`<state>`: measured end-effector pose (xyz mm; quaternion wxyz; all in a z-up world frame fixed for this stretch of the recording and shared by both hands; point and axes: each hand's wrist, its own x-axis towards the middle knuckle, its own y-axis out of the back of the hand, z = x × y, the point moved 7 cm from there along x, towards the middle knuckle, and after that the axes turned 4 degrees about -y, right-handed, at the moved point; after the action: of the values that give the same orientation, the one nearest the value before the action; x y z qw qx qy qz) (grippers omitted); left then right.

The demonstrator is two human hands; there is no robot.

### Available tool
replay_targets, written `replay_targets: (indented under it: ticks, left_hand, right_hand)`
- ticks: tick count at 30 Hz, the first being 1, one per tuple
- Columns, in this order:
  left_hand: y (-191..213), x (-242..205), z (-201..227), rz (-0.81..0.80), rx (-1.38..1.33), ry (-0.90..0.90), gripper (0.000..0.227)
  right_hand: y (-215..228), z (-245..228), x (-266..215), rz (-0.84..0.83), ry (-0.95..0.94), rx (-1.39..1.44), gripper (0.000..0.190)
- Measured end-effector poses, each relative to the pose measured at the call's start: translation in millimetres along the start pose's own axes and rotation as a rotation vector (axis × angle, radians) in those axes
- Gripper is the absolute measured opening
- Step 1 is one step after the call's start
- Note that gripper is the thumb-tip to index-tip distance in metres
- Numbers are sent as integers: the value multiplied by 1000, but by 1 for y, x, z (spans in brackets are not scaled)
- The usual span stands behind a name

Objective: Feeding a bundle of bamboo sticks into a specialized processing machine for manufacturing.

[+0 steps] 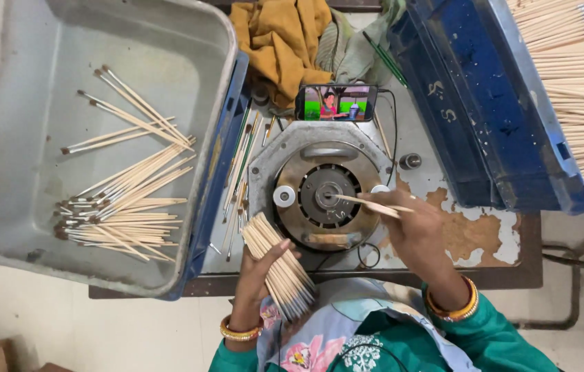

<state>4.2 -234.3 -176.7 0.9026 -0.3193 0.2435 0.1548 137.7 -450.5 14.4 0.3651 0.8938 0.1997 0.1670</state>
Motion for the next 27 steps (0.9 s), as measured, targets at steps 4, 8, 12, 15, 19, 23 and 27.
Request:
replay_targets:
  ticks: [4,8,12,15,19,23,27]
  left_hand:
    - [20,-3,-33,119,-186,118,37]
    - [28,-13,-34,172,-114,45,39]
    - [9,-12,-18,75,-37,-4,37]
    - [-12,-13,3,-29,162,-151,35]
    - [-64,-23,63,-272,656,-536,33]
    - [-45,-8,36,-249,524,-391,31]
    - [-14,-6,10,-33,214,-130,29]
  right_hand:
    - [-60,44,26,-155,-65,-199,35]
    - [-79,57,14,-240,-186,-202,30]
    - [-57,20,29,-113,53,-73,20]
    - [-47,-6,15,-97,21,198,27]
    - [-79,-16,-3,-497,34,-6,24]
    - [-41,-5,1,-438,15,31,16]
    - [-33,25,26,-23,-58,-112,19]
